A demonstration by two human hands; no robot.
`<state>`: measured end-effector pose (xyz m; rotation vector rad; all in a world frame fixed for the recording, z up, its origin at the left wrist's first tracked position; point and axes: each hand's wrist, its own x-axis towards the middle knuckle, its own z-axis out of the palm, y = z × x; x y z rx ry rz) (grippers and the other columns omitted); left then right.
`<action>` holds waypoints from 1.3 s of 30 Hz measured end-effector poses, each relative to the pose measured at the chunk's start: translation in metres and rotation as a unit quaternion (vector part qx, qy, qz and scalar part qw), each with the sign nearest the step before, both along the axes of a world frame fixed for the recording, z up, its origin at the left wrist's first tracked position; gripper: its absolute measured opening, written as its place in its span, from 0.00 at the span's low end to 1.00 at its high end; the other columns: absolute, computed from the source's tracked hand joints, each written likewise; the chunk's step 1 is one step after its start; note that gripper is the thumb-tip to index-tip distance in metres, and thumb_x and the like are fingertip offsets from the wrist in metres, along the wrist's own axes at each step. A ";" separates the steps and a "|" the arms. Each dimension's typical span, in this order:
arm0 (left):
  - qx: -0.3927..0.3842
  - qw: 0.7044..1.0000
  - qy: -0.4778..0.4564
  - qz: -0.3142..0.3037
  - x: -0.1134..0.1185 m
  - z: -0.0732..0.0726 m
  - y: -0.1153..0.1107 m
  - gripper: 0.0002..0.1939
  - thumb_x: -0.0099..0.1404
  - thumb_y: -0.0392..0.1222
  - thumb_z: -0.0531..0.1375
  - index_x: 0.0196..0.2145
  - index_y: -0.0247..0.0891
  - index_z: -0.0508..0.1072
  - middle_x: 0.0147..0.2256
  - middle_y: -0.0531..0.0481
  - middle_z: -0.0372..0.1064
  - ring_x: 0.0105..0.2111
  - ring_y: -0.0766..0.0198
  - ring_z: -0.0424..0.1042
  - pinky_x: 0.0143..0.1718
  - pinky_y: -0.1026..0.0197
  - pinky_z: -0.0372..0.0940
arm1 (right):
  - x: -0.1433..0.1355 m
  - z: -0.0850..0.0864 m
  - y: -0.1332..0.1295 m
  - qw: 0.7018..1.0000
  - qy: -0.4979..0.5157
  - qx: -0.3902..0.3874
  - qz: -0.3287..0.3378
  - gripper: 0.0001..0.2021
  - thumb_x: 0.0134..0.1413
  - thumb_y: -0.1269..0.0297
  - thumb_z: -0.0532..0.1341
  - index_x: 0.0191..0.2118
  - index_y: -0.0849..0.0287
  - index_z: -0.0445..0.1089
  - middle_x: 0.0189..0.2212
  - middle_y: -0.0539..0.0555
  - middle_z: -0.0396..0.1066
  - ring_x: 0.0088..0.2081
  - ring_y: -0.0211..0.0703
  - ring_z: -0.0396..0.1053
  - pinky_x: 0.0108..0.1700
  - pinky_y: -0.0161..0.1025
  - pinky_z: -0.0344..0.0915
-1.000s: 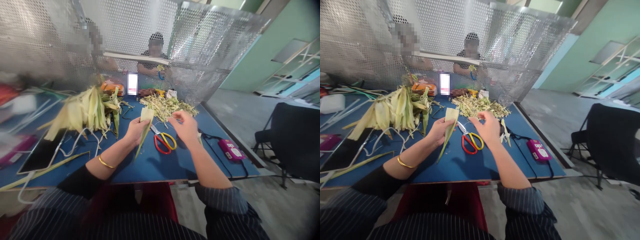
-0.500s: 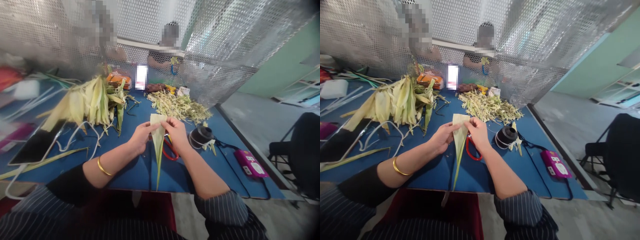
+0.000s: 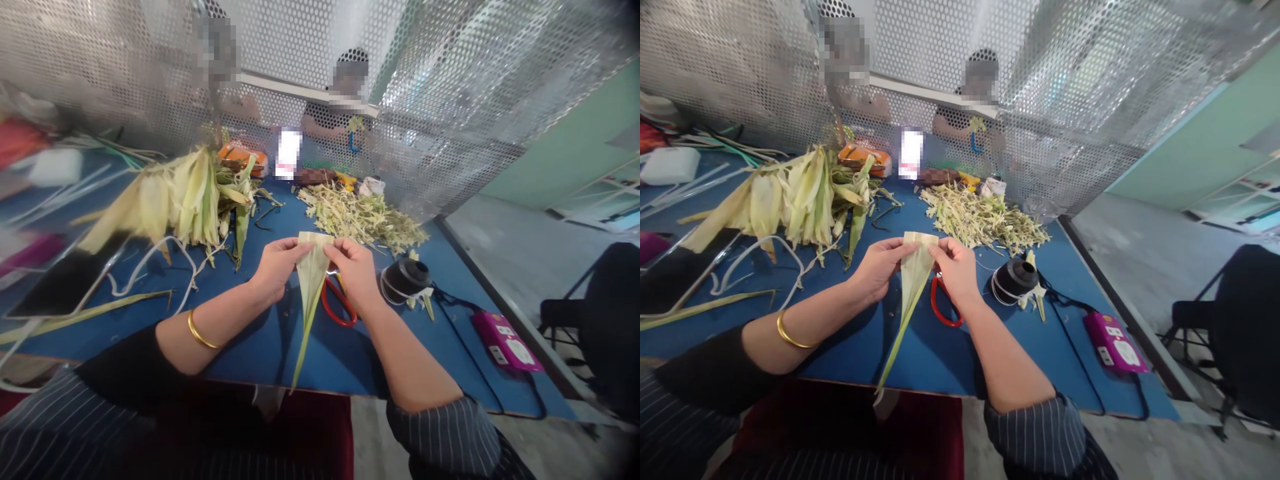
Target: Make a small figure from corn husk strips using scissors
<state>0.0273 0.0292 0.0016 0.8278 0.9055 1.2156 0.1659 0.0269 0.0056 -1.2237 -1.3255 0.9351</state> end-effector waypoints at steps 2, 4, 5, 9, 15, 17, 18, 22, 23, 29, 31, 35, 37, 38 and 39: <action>-0.003 1.000 -0.001 0.003 0.000 0.001 -0.001 0.10 0.50 0.43 0.66 0.29 0.32 0.76 0.23 0.49 0.72 0.21 0.68 0.68 0.25 0.65 0.64 | 0.000 0.000 0.000 1.000 0.007 -0.003 0.012 0.10 0.46 0.59 0.62 0.23 0.59 0.65 0.17 0.45 0.62 0.21 0.34 0.60 0.25 0.33 0.60; 0.002 1.000 0.010 0.013 0.000 0.000 -0.001 0.10 0.50 0.43 0.66 0.28 0.32 0.75 0.22 0.50 0.71 0.20 0.69 0.67 0.24 0.66 0.62 | 0.001 -0.001 0.000 1.000 0.012 -0.001 0.024 0.10 0.47 0.59 0.62 0.23 0.59 0.64 0.18 0.45 0.61 0.21 0.33 0.59 0.25 0.33 0.60; 0.007 1.000 0.018 0.018 0.000 0.000 -0.001 0.10 0.51 0.43 0.66 0.28 0.32 0.75 0.22 0.50 0.71 0.20 0.69 0.67 0.23 0.66 0.62 | 0.001 -0.002 0.001 1.000 0.013 0.002 0.026 0.10 0.47 0.59 0.61 0.23 0.59 0.64 0.18 0.45 0.61 0.21 0.33 0.59 0.25 0.33 0.59; 0.025 0.999 0.031 0.012 0.000 -0.004 0.001 0.11 0.52 0.43 0.65 0.31 0.31 0.75 0.26 0.47 0.73 0.23 0.67 0.69 0.26 0.64 0.64 | 0.001 -0.003 0.001 1.000 0.014 0.020 0.007 0.08 0.46 0.61 0.62 0.26 0.59 0.66 0.20 0.46 0.63 0.23 0.33 0.60 0.26 0.32 0.60; 0.045 0.999 0.023 0.010 0.001 -0.004 0.000 0.12 0.50 0.43 0.66 0.31 0.32 0.75 0.28 0.47 0.74 0.26 0.66 0.70 0.30 0.63 0.65 | -0.001 -0.003 0.000 0.999 -0.035 0.012 0.031 0.07 0.46 0.61 0.62 0.27 0.58 0.68 0.21 0.47 0.65 0.24 0.35 0.61 0.28 0.34 0.61; 0.048 0.998 0.044 0.018 0.001 -0.003 0.000 0.12 0.50 0.43 0.65 0.30 0.32 0.76 0.27 0.47 0.74 0.25 0.66 0.70 0.29 0.64 0.65 | 0.000 -0.004 0.001 0.999 -0.035 0.023 0.027 0.07 0.46 0.61 0.62 0.28 0.58 0.68 0.23 0.48 0.66 0.25 0.35 0.62 0.28 0.35 0.62; 0.049 0.997 0.055 0.015 0.001 -0.002 0.000 0.12 0.50 0.43 0.65 0.30 0.31 0.76 0.27 0.47 0.74 0.24 0.66 0.70 0.28 0.64 0.64 | 0.000 -0.004 0.001 0.999 -0.031 0.030 0.022 0.07 0.46 0.61 0.63 0.30 0.58 0.68 0.24 0.49 0.67 0.26 0.36 0.63 0.29 0.35 0.62; 0.064 0.993 0.097 0.002 0.000 -0.001 -0.001 0.12 0.51 0.44 0.64 0.29 0.30 0.76 0.24 0.48 0.73 0.23 0.66 0.68 0.25 0.65 0.62 | 0.003 -0.005 0.003 0.998 -0.037 0.049 0.021 0.09 0.45 0.61 0.63 0.34 0.57 0.69 0.28 0.50 0.69 0.29 0.37 0.65 0.32 0.36 0.64; 0.065 0.992 0.106 0.001 0.000 -0.001 0.000 0.12 0.52 0.44 0.64 0.29 0.30 0.76 0.24 0.48 0.72 0.22 0.66 0.68 0.25 0.65 0.61 | 0.004 -0.005 0.003 0.997 -0.049 0.051 0.022 0.09 0.45 0.60 0.64 0.33 0.57 0.70 0.27 0.49 0.69 0.28 0.36 0.64 0.32 0.36 0.63; 0.087 0.986 0.144 0.009 -0.001 -0.003 0.001 0.13 0.53 0.45 0.62 0.30 0.32 0.76 0.26 0.48 0.72 0.23 0.67 0.66 0.24 0.66 0.60 | 0.004 -0.003 0.002 0.993 -0.091 0.067 0.017 0.07 0.46 0.60 0.64 0.30 0.58 0.71 0.23 0.48 0.65 0.25 0.34 0.59 0.28 0.34 0.58; 0.109 0.979 0.169 0.020 -0.001 -0.004 0.002 0.12 0.54 0.45 0.62 0.30 0.32 0.76 0.25 0.49 0.72 0.24 0.67 0.65 0.25 0.66 0.59 | 0.004 -0.002 0.002 0.993 -0.095 0.069 0.015 0.07 0.45 0.60 0.64 0.29 0.58 0.70 0.22 0.48 0.65 0.25 0.34 0.59 0.28 0.34 0.58; 0.149 0.964 0.215 0.040 -0.002 -0.004 0.002 0.10 0.54 0.44 0.61 0.28 0.34 0.77 0.25 0.49 0.71 0.25 0.67 0.65 0.26 0.67 0.59 | 0.004 -0.003 0.002 0.993 -0.098 0.059 0.014 0.07 0.46 0.60 0.63 0.29 0.58 0.70 0.22 0.48 0.66 0.24 0.35 0.60 0.28 0.35 0.58; 0.156 0.961 0.226 0.044 -0.002 -0.003 0.001 0.10 0.53 0.43 0.60 0.27 0.34 0.77 0.25 0.50 0.71 0.25 0.67 0.65 0.26 0.67 0.59 | 0.004 -0.003 0.002 0.993 -0.102 0.061 0.016 0.06 0.47 0.60 0.62 0.29 0.58 0.70 0.22 0.48 0.66 0.24 0.35 0.60 0.27 0.35 0.58; 0.156 0.960 0.229 0.045 -0.002 -0.002 0.001 0.09 0.53 0.43 0.60 0.27 0.34 0.77 0.25 0.50 0.71 0.25 0.67 0.64 0.26 0.67 0.59 | 0.004 -0.004 0.002 0.992 -0.107 0.066 0.017 0.06 0.47 0.61 0.62 0.29 0.58 0.69 0.23 0.48 0.66 0.24 0.35 0.60 0.28 0.35 0.58; 0.156 0.960 0.230 0.045 -0.002 -0.001 0.001 0.09 0.53 0.42 0.60 0.27 0.34 0.77 0.24 0.50 0.71 0.24 0.68 0.64 0.25 0.67 0.58 | 0.004 -0.004 0.001 0.991 -0.114 0.071 0.017 0.06 0.47 0.61 0.62 0.29 0.58 0.69 0.23 0.49 0.66 0.25 0.35 0.60 0.28 0.35 0.58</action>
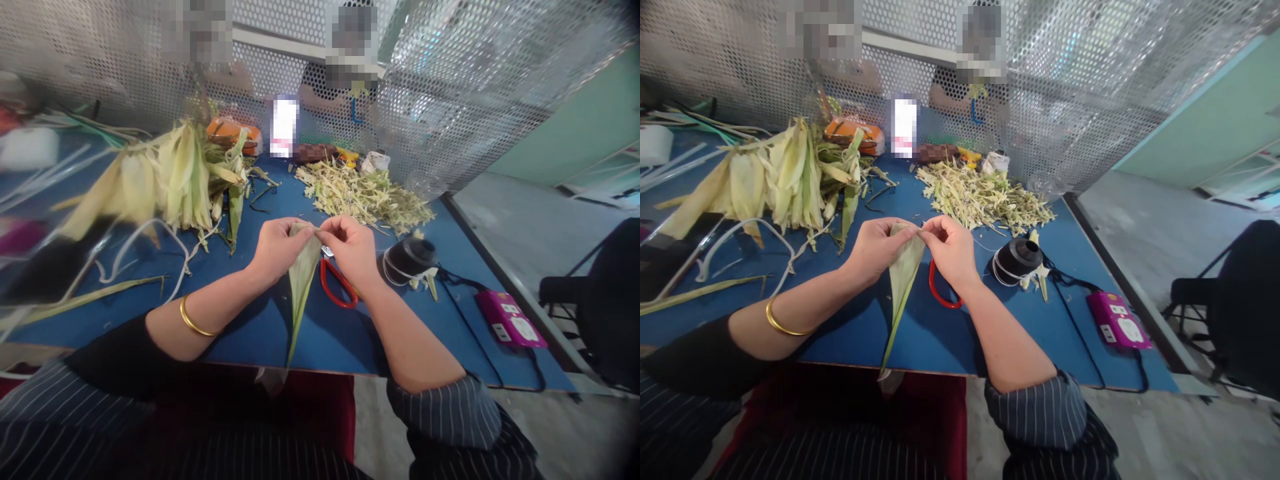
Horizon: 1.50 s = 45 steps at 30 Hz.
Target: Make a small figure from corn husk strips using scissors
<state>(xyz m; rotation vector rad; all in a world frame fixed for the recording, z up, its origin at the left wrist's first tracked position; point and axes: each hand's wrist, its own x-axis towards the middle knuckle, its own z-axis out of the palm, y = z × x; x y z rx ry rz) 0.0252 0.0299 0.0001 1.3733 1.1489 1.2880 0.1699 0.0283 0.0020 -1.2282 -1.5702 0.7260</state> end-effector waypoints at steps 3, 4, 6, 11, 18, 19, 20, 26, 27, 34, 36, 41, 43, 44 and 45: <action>-0.006 1.000 -0.009 -0.002 0.000 0.001 0.000 0.09 0.53 0.42 0.60 0.26 0.33 0.77 0.23 0.51 0.69 0.23 0.68 0.63 0.24 0.67 0.57 | 0.000 0.000 -0.001 1.000 -0.024 0.016 -0.001 0.05 0.48 0.62 0.61 0.29 0.57 0.69 0.24 0.49 0.67 0.25 0.36 0.61 0.29 0.35 0.59; -0.009 1.000 -0.013 -0.005 0.000 0.001 -0.001 0.09 0.53 0.42 0.60 0.27 0.33 0.77 0.23 0.51 0.69 0.23 0.68 0.63 0.24 0.67 0.57 | 0.000 0.001 -0.001 0.999 -0.031 0.021 -0.002 0.04 0.48 0.63 0.61 0.29 0.57 0.68 0.24 0.49 0.67 0.25 0.36 0.61 0.29 0.36 0.60; -0.015 1.000 -0.020 -0.007 0.000 0.000 0.000 0.09 0.53 0.42 0.60 0.27 0.33 0.77 0.22 0.51 0.69 0.22 0.68 0.63 0.23 0.67 0.57 | -0.001 0.002 -0.002 0.999 -0.045 0.030 -0.002 0.04 0.49 0.64 0.60 0.29 0.57 0.68 0.24 0.49 0.67 0.25 0.36 0.61 0.30 0.36 0.60; -0.031 0.998 -0.046 -0.010 0.002 -0.003 0.001 0.09 0.53 0.42 0.60 0.27 0.33 0.76 0.23 0.51 0.69 0.22 0.68 0.64 0.23 0.67 0.58 | -0.003 0.003 -0.005 0.994 -0.081 0.073 -0.006 0.03 0.50 0.66 0.59 0.29 0.57 0.68 0.26 0.49 0.67 0.28 0.37 0.63 0.33 0.37 0.61; -0.007 1.000 -0.027 0.005 0.001 -0.006 0.004 0.10 0.54 0.44 0.61 0.29 0.34 0.77 0.27 0.49 0.72 0.26 0.66 0.66 0.27 0.67 0.60 | -0.006 0.001 -0.004 0.998 -0.054 0.034 -0.009 0.04 0.50 0.63 0.59 0.30 0.57 0.67 0.24 0.48 0.66 0.26 0.36 0.61 0.31 0.35 0.60; -0.012 0.999 -0.030 0.005 0.001 -0.006 0.004 0.11 0.53 0.44 0.61 0.29 0.34 0.77 0.27 0.49 0.72 0.26 0.67 0.66 0.27 0.67 0.60 | -0.006 0.000 -0.004 0.998 -0.048 0.028 -0.009 0.05 0.50 0.63 0.59 0.30 0.57 0.67 0.24 0.48 0.66 0.25 0.36 0.61 0.30 0.35 0.60; -0.019 0.999 -0.037 0.004 0.001 -0.006 0.003 0.11 0.53 0.45 0.61 0.29 0.34 0.77 0.26 0.49 0.72 0.26 0.67 0.66 0.26 0.67 0.59 | -0.006 -0.001 -0.003 0.999 -0.042 0.025 -0.010 0.05 0.50 0.62 0.59 0.29 0.58 0.67 0.24 0.48 0.66 0.25 0.36 0.61 0.30 0.35 0.60; -0.052 0.996 -0.073 -0.025 0.005 -0.010 0.000 0.15 0.54 0.50 0.61 0.29 0.33 0.75 0.23 0.51 0.70 0.21 0.69 0.63 0.21 0.68 0.56 | -0.005 -0.003 -0.002 0.999 -0.005 0.037 -0.036 0.05 0.50 0.62 0.59 0.29 0.57 0.67 0.24 0.49 0.67 0.26 0.37 0.63 0.30 0.36 0.61; -0.054 0.996 -0.072 -0.025 0.005 -0.011 0.000 0.15 0.55 0.50 0.61 0.29 0.33 0.75 0.23 0.51 0.69 0.21 0.69 0.63 0.21 0.68 0.55 | -0.005 -0.003 -0.002 0.999 -0.006 0.038 -0.033 0.05 0.50 0.62 0.59 0.29 0.57 0.67 0.24 0.49 0.67 0.26 0.37 0.63 0.30 0.36 0.61; -0.038 0.998 -0.041 -0.007 0.005 -0.009 0.000 0.13 0.55 0.48 0.60 0.27 0.33 0.74 0.22 0.52 0.67 0.20 0.70 0.61 0.20 0.68 0.54 | -0.007 -0.001 -0.005 0.995 -0.072 0.055 -0.032 0.06 0.54 0.62 0.57 0.29 0.57 0.65 0.24 0.49 0.66 0.26 0.37 0.63 0.31 0.36 0.60; -0.048 0.997 -0.057 -0.009 0.005 -0.008 0.000 0.13 0.55 0.48 0.61 0.26 0.33 0.73 0.21 0.52 0.67 0.20 0.70 0.61 0.20 0.68 0.55 | -0.006 -0.001 -0.006 0.989 -0.108 0.092 -0.038 0.06 0.55 0.63 0.56 0.29 0.57 0.65 0.25 0.50 0.66 0.28 0.38 0.63 0.34 0.37 0.60; -0.065 0.995 -0.079 -0.011 0.006 -0.008 0.001 0.13 0.54 0.48 0.61 0.24 0.33 0.72 0.20 0.53 0.65 0.19 0.71 0.59 0.19 0.68 0.53 | -0.007 -0.001 -0.008 0.978 -0.148 0.138 -0.042 0.05 0.55 0.64 0.56 0.30 0.57 0.65 0.28 0.51 0.66 0.32 0.39 0.64 0.37 0.37 0.60; -0.052 0.996 -0.065 -0.007 0.005 -0.009 0.003 0.14 0.55 0.49 0.60 0.25 0.33 0.72 0.21 0.53 0.66 0.20 0.70 0.60 0.20 0.68 0.54 | -0.008 -0.002 -0.007 0.986 -0.120 0.106 -0.042 0.04 0.53 0.63 0.57 0.30 0.57 0.65 0.26 0.49 0.66 0.29 0.37 0.63 0.34 0.36 0.61; -0.047 0.997 -0.056 -0.003 0.005 -0.010 0.003 0.15 0.55 0.50 0.60 0.26 0.33 0.73 0.22 0.52 0.67 0.21 0.70 0.61 0.20 0.69 0.54 | -0.009 -0.002 -0.006 0.990 -0.102 0.085 -0.043 0.05 0.52 0.63 0.58 0.30 0.58 0.65 0.24 0.48 0.65 0.27 0.36 0.62 0.32 0.35 0.60; -0.044 0.998 -0.049 0.000 0.004 -0.011 0.004 0.15 0.55 0.50 0.60 0.26 0.33 0.73 0.23 0.52 0.67 0.21 0.70 0.61 0.20 0.69 0.54 | -0.009 -0.003 -0.006 0.993 -0.084 0.066 -0.043 0.05 0.51 0.63 0.59 0.29 0.58 0.65 0.23 0.47 0.64 0.25 0.36 0.61 0.30 0.35 0.60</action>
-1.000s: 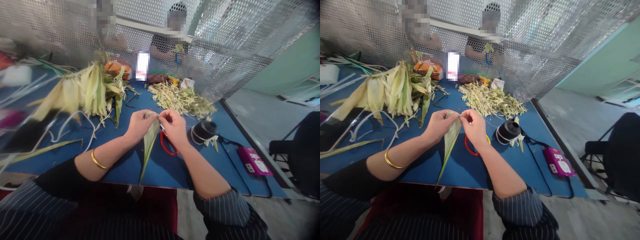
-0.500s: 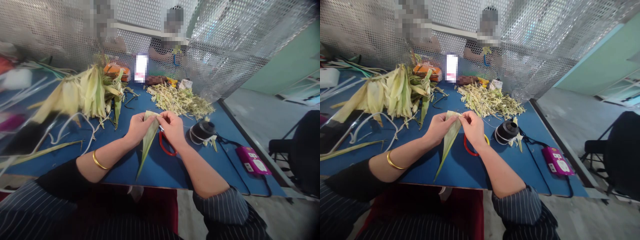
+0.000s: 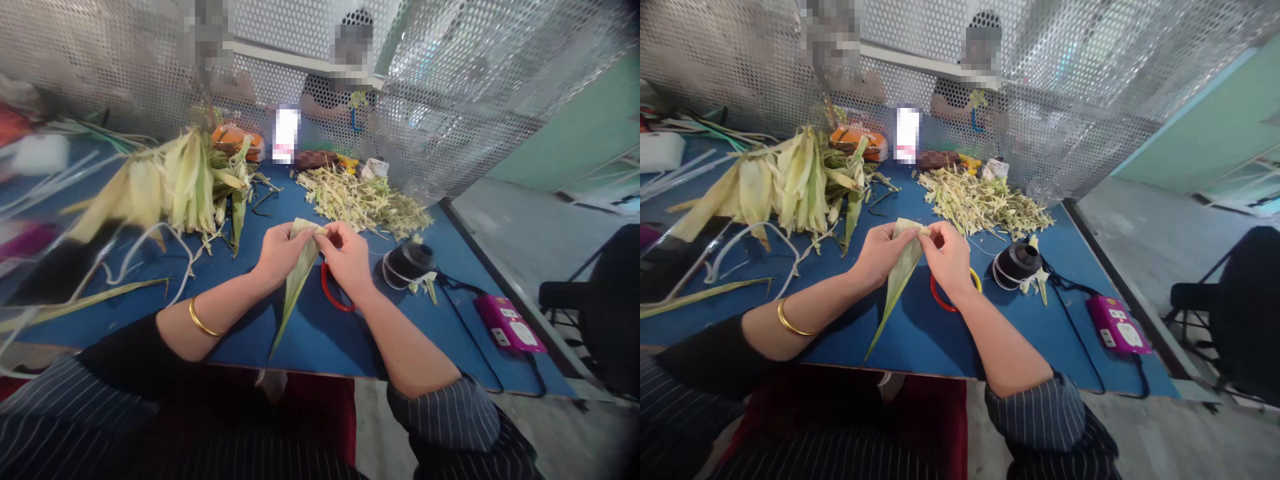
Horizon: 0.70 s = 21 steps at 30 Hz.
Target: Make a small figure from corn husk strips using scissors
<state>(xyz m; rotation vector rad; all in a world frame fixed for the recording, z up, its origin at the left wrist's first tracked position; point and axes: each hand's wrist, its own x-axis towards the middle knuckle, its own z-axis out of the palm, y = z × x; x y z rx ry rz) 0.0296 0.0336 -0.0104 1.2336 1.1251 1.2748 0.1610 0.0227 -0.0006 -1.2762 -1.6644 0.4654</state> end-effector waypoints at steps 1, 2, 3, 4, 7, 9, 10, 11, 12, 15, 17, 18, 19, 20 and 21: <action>0.000 1.000 0.002 0.000 0.000 -0.001 0.000 0.16 0.55 0.51 0.61 0.27 0.32 0.73 0.23 0.51 0.68 0.22 0.70 0.61 0.20 0.68 0.54 | 0.000 -0.001 0.001 1.000 0.016 -0.013 0.000 0.06 0.51 0.62 0.59 0.29 0.58 0.65 0.22 0.47 0.64 0.24 0.35 0.61 0.29 0.35 0.59; -0.003 1.000 -0.001 -0.004 0.000 -0.001 0.000 0.16 0.55 0.51 0.61 0.28 0.32 0.74 0.23 0.51 0.68 0.21 0.70 0.61 0.20 0.68 0.54 | 0.000 -0.002 0.002 0.999 0.030 -0.018 -0.001 0.06 0.51 0.62 0.59 0.28 0.58 0.65 0.22 0.47 0.64 0.24 0.35 0.61 0.29 0.34 0.59; -0.006 1.000 -0.008 -0.010 0.000 -0.002 0.000 0.17 0.55 0.51 0.60 0.28 0.32 0.74 0.23 0.51 0.68 0.21 0.70 0.61 0.20 0.68 0.55 | 0.000 -0.003 0.003 0.999 0.042 -0.017 -0.005 0.06 0.51 0.62 0.59 0.28 0.58 0.65 0.23 0.47 0.64 0.24 0.35 0.61 0.29 0.34 0.60; -0.008 1.000 -0.015 -0.017 0.001 -0.003 -0.001 0.17 0.55 0.52 0.60 0.29 0.32 0.74 0.23 0.51 0.68 0.21 0.70 0.61 0.20 0.68 0.55 | 0.001 -0.003 0.003 0.999 0.050 -0.014 -0.009 0.06 0.51 0.62 0.59 0.29 0.58 0.65 0.23 0.47 0.65 0.25 0.35 0.62 0.29 0.35 0.60; -0.010 0.999 -0.027 -0.025 0.003 -0.004 -0.002 0.17 0.55 0.51 0.60 0.30 0.31 0.75 0.22 0.51 0.67 0.20 0.70 0.60 0.20 0.68 0.55 | 0.002 -0.005 0.004 0.999 0.048 0.005 -0.020 0.05 0.51 0.63 0.59 0.29 0.58 0.65 0.24 0.48 0.66 0.26 0.36 0.63 0.31 0.35 0.61; -0.020 0.999 -0.041 -0.024 0.004 -0.005 -0.003 0.16 0.55 0.50 0.61 0.28 0.31 0.74 0.22 0.52 0.66 0.20 0.71 0.60 0.20 0.68 0.54 | 0.002 -0.005 0.002 0.999 0.017 0.035 -0.023 0.04 0.52 0.64 0.58 0.30 0.58 0.65 0.25 0.49 0.66 0.27 0.37 0.64 0.33 0.36 0.62; -0.030 0.998 -0.050 -0.024 0.004 -0.005 -0.002 0.15 0.55 0.50 0.61 0.28 0.31 0.73 0.21 0.52 0.65 0.19 0.71 0.59 0.20 0.68 0.54 | 0.002 -0.004 0.001 0.998 -0.003 0.055 -0.023 0.04 0.53 0.65 0.58 0.30 0.58 0.65 0.26 0.49 0.66 0.29 0.37 0.64 0.34 0.36 0.62; -0.039 0.997 -0.056 -0.024 0.004 -0.005 -0.002 0.15 0.54 0.49 0.61 0.27 0.31 0.72 0.21 0.52 0.64 0.19 0.71 0.59 0.19 0.68 0.54 | 0.002 -0.003 0.000 0.997 -0.025 0.074 -0.022 0.04 0.53 0.65 0.57 0.30 0.58 0.65 0.27 0.49 0.66 0.30 0.38 0.64 0.35 0.36 0.62; -0.047 0.997 -0.057 -0.020 0.004 -0.005 -0.002 0.15 0.54 0.49 0.61 0.26 0.32 0.72 0.20 0.53 0.64 0.19 0.71 0.59 0.19 0.68 0.53 | 0.002 -0.003 -0.002 0.995 -0.044 0.089 -0.018 0.04 0.54 0.66 0.57 0.30 0.58 0.65 0.28 0.50 0.66 0.31 0.38 0.64 0.36 0.37 0.62; -0.048 0.998 -0.040 -0.001 0.003 -0.006 0.001 0.14 0.54 0.48 0.61 0.25 0.32 0.71 0.20 0.53 0.63 0.19 0.71 0.58 0.19 0.68 0.52 | 0.000 -0.001 -0.004 0.993 -0.061 0.099 -0.002 0.04 0.54 0.65 0.57 0.30 0.58 0.65 0.29 0.51 0.67 0.32 0.38 0.64 0.38 0.37 0.62; -0.033 0.999 -0.021 0.009 0.002 -0.006 0.002 0.15 0.54 0.49 0.61 0.26 0.32 0.72 0.21 0.53 0.64 0.20 0.71 0.58 0.19 0.68 0.52 | -0.001 -0.001 -0.004 0.997 -0.036 0.068 -0.005 0.04 0.52 0.64 0.59 0.31 0.57 0.64 0.28 0.50 0.67 0.30 0.37 0.64 0.36 0.36 0.62; -0.021 1.000 -0.009 0.013 0.002 -0.007 0.003 0.16 0.55 0.50 0.60 0.27 0.32 0.72 0.21 0.53 0.64 0.20 0.71 0.59 0.20 0.68 0.52 | -0.002 -0.001 -0.003 0.999 -0.020 0.042 -0.009 0.05 0.51 0.63 0.60 0.30 0.57 0.64 0.26 0.49 0.66 0.28 0.36 0.63 0.33 0.35 0.61; -0.010 1.000 0.003 0.016 0.001 -0.007 0.004 0.16 0.55 0.51 0.60 0.27 0.32 0.73 0.22 0.52 0.65 0.21 0.71 0.59 0.20 0.68 0.52 | -0.002 -0.001 -0.003 1.000 -0.003 0.013 -0.011 0.07 0.49 0.62 0.61 0.29 0.57 0.64 0.24 0.48 0.65 0.26 0.36 0.62 0.31 0.35 0.61; -0.001 1.000 0.013 0.021 0.001 -0.007 0.004 0.17 0.55 0.51 0.60 0.27 0.32 0.73 0.22 0.52 0.65 0.21 0.71 0.59 0.20 0.68 0.53 | -0.003 -0.002 -0.002 1.000 0.013 -0.015 -0.008 0.08 0.48 0.61 0.62 0.28 0.58 0.63 0.22 0.47 0.64 0.24 0.35 0.60 0.29 0.34 0.60; 0.005 0.999 0.019 0.025 0.000 -0.006 0.004 0.17 0.55 0.52 0.60 0.27 0.32 0.73 0.22 0.52 0.65 0.21 0.70 0.59 0.20 0.68 0.53 | -0.003 -0.002 -0.001 0.999 0.028 -0.039 -0.001 0.09 0.48 0.61 0.62 0.26 0.58 0.63 0.21 0.46 0.64 0.23 0.34 0.59 0.27 0.34 0.59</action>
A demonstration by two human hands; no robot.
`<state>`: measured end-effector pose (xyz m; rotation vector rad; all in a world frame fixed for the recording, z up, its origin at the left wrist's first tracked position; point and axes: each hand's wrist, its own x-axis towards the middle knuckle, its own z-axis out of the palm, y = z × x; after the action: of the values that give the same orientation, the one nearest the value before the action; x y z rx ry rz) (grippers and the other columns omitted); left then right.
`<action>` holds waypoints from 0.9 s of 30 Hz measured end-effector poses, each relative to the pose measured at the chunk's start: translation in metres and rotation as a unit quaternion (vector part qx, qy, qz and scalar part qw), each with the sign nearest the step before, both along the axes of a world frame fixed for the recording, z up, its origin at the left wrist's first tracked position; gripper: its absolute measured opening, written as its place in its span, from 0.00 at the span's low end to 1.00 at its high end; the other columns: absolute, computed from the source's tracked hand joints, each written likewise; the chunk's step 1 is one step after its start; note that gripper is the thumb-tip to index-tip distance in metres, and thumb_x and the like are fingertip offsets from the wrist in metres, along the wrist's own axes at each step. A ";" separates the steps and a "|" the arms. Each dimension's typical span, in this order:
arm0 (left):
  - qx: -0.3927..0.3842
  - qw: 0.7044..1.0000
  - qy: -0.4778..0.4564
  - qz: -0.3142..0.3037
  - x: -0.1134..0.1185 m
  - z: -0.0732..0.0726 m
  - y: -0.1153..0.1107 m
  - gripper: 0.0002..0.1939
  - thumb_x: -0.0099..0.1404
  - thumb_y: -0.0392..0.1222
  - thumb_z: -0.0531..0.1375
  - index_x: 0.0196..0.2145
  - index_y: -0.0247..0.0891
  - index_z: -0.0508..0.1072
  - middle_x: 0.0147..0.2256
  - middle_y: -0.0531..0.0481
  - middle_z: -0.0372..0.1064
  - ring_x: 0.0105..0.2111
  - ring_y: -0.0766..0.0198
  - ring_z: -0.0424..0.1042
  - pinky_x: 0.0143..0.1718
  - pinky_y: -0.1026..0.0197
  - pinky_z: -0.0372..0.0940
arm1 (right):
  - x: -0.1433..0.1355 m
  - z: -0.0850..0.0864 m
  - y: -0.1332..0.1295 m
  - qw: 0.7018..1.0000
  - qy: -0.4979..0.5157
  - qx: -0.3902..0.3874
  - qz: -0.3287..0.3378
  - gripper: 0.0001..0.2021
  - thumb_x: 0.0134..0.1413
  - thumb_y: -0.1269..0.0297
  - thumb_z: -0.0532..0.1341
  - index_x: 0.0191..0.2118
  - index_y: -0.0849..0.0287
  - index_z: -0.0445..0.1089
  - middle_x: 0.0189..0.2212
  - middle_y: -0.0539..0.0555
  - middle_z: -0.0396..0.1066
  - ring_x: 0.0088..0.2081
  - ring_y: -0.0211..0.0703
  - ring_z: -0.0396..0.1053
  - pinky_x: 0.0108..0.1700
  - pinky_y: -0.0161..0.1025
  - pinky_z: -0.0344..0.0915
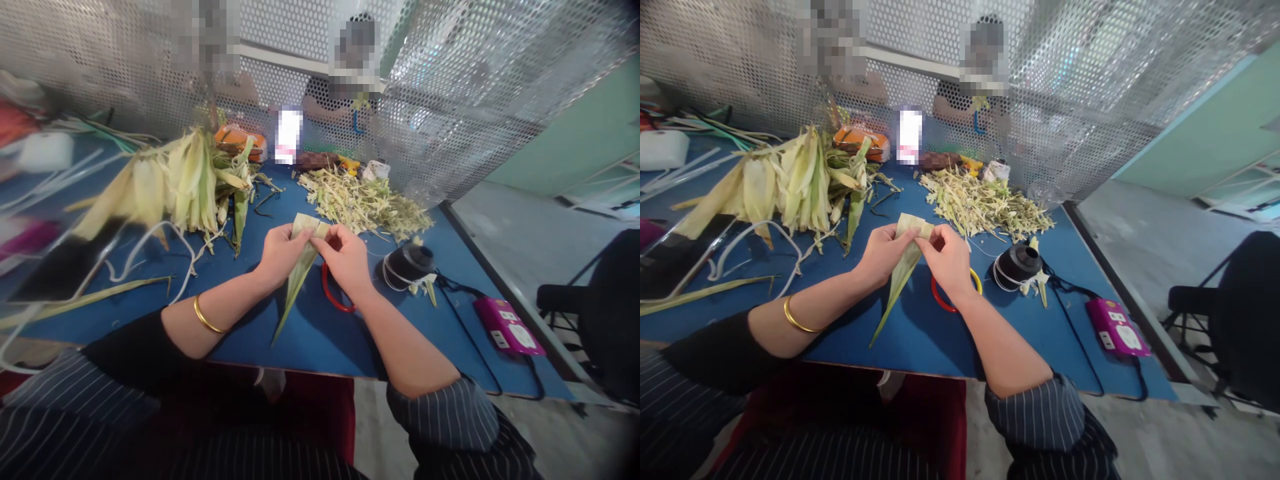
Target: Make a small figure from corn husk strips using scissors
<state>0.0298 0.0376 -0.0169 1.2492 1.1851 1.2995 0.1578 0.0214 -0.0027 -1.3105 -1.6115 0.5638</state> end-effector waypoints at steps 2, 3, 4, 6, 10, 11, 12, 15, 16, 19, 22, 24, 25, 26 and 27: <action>0.001 1.000 -0.001 0.004 0.000 0.000 0.000 0.18 0.55 0.52 0.59 0.28 0.31 0.73 0.22 0.52 0.65 0.21 0.70 0.59 0.20 0.68 0.54 | 0.000 0.000 0.001 0.999 0.028 -0.027 0.011 0.09 0.49 0.62 0.61 0.24 0.58 0.62 0.19 0.46 0.63 0.22 0.34 0.59 0.26 0.33 0.58; -0.002 1.000 -0.005 0.003 0.000 0.000 0.000 0.18 0.55 0.53 0.59 0.28 0.31 0.73 0.22 0.52 0.65 0.21 0.70 0.59 0.20 0.68 0.54 | 0.000 0.000 0.002 0.999 0.040 -0.031 0.009 0.09 0.49 0.62 0.60 0.23 0.58 0.62 0.19 0.46 0.62 0.22 0.34 0.59 0.26 0.33 0.58; -0.004 1.000 -0.007 -0.002 0.000 -0.001 -0.001 0.19 0.55 0.53 0.59 0.29 0.31 0.74 0.22 0.52 0.65 0.21 0.70 0.60 0.20 0.68 0.54 | 0.000 0.000 0.002 0.998 0.049 -0.030 0.001 0.09 0.49 0.63 0.60 0.23 0.58 0.62 0.19 0.46 0.62 0.22 0.34 0.59 0.26 0.33 0.58; -0.002 1.000 -0.004 -0.015 0.001 -0.002 -0.001 0.19 0.55 0.53 0.59 0.29 0.31 0.74 0.22 0.52 0.65 0.20 0.70 0.59 0.20 0.68 0.54 | 0.000 0.000 0.003 0.997 0.064 -0.025 -0.021 0.09 0.48 0.63 0.61 0.22 0.58 0.62 0.18 0.45 0.62 0.22 0.34 0.60 0.27 0.34 0.59; 0.007 1.000 0.011 -0.020 0.001 -0.007 -0.001 0.18 0.56 0.53 0.59 0.28 0.32 0.73 0.21 0.53 0.64 0.20 0.70 0.59 0.20 0.68 0.53 | 0.002 -0.001 0.004 0.997 0.068 -0.009 -0.033 0.09 0.48 0.63 0.61 0.23 0.58 0.62 0.19 0.46 0.62 0.23 0.35 0.62 0.28 0.34 0.61; 0.005 1.000 0.010 -0.018 0.001 -0.007 -0.001 0.18 0.56 0.53 0.59 0.28 0.32 0.73 0.21 0.53 0.64 0.20 0.70 0.59 0.20 0.68 0.53 | 0.002 -0.001 0.003 0.998 0.053 0.002 -0.035 0.09 0.49 0.63 0.61 0.24 0.58 0.63 0.20 0.46 0.63 0.23 0.36 0.62 0.28 0.35 0.61; 0.001 1.000 0.006 -0.018 0.001 -0.007 -0.001 0.18 0.55 0.53 0.59 0.27 0.32 0.73 0.21 0.53 0.64 0.20 0.70 0.58 0.20 0.68 0.53 | 0.002 -0.002 0.003 0.999 0.031 0.019 -0.038 0.08 0.50 0.63 0.60 0.24 0.58 0.63 0.21 0.46 0.64 0.24 0.36 0.62 0.29 0.35 0.61; -0.012 1.000 -0.006 -0.019 0.001 -0.006 0.000 0.18 0.55 0.53 0.59 0.26 0.32 0.72 0.20 0.54 0.62 0.19 0.71 0.57 0.19 0.68 0.52 | 0.002 -0.002 -0.001 0.994 -0.049 0.086 -0.036 0.06 0.53 0.64 0.58 0.27 0.58 0.65 0.25 0.49 0.66 0.28 0.38 0.64 0.34 0.36 0.61; -0.014 1.000 -0.005 -0.018 0.001 -0.006 0.000 0.18 0.55 0.53 0.59 0.25 0.32 0.71 0.19 0.55 0.61 0.19 0.71 0.56 0.19 0.68 0.52 | 0.002 -0.002 -0.002 0.992 -0.069 0.103 -0.031 0.06 0.54 0.64 0.58 0.28 0.57 0.66 0.26 0.49 0.67 0.29 0.38 0.64 0.35 0.36 0.61; -0.013 1.000 0.006 -0.012 0.000 -0.007 0.001 0.17 0.55 0.53 0.58 0.24 0.33 0.70 0.19 0.55 0.60 0.19 0.71 0.55 0.18 0.68 0.51 | 0.002 -0.001 -0.004 0.988 -0.086 0.129 -0.016 0.06 0.56 0.64 0.57 0.30 0.58 0.66 0.28 0.50 0.67 0.32 0.38 0.65 0.37 0.36 0.61; -0.002 1.000 0.028 -0.001 -0.001 -0.009 0.002 0.18 0.55 0.53 0.57 0.24 0.34 0.70 0.19 0.55 0.59 0.19 0.71 0.55 0.19 0.69 0.50 | 0.001 0.000 -0.004 0.992 -0.068 0.109 -0.013 0.05 0.54 0.63 0.58 0.30 0.57 0.65 0.27 0.49 0.67 0.31 0.37 0.64 0.36 0.36 0.61; 0.010 0.999 0.048 0.012 -0.002 -0.009 0.003 0.18 0.56 0.53 0.57 0.23 0.34 0.70 0.19 0.55 0.59 0.20 0.70 0.55 0.19 0.68 0.50 | 0.000 0.000 -0.003 0.996 -0.051 0.061 -0.026 0.07 0.52 0.60 0.60 0.28 0.57 0.64 0.24 0.47 0.65 0.27 0.36 0.62 0.32 0.35 0.60; 0.015 0.998 0.055 0.017 -0.002 -0.008 0.003 0.18 0.56 0.53 0.57 0.23 0.34 0.70 0.19 0.55 0.59 0.21 0.70 0.55 0.19 0.68 0.50 | -0.001 0.000 -0.002 0.998 -0.044 0.032 -0.030 0.09 0.50 0.59 0.60 0.27 0.57 0.63 0.22 0.46 0.64 0.25 0.36 0.60 0.30 0.34 0.58; 0.019 0.998 0.060 0.022 -0.002 -0.007 0.002 0.18 0.55 0.53 0.57 0.23 0.34 0.70 0.19 0.55 0.59 0.21 0.70 0.55 0.20 0.68 0.50 | -0.001 -0.001 -0.002 0.999 -0.037 0.004 -0.030 0.10 0.49 0.59 0.61 0.25 0.57 0.62 0.20 0.45 0.62 0.23 0.35 0.59 0.28 0.34 0.57; 0.021 0.998 0.061 0.025 -0.002 -0.006 0.002 0.18 0.55 0.53 0.57 0.22 0.34 0.70 0.19 0.55 0.59 0.21 0.70 0.55 0.20 0.68 0.50 | -0.001 -0.001 -0.001 0.999 -0.030 -0.016 -0.027 0.11 0.49 0.58 0.61 0.24 0.57 0.61 0.19 0.45 0.62 0.23 0.35 0.58 0.27 0.34 0.55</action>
<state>0.0278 0.0394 -0.0230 1.3533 1.2884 1.3069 0.1563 0.0201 -0.0035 -1.4026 -1.6157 0.5248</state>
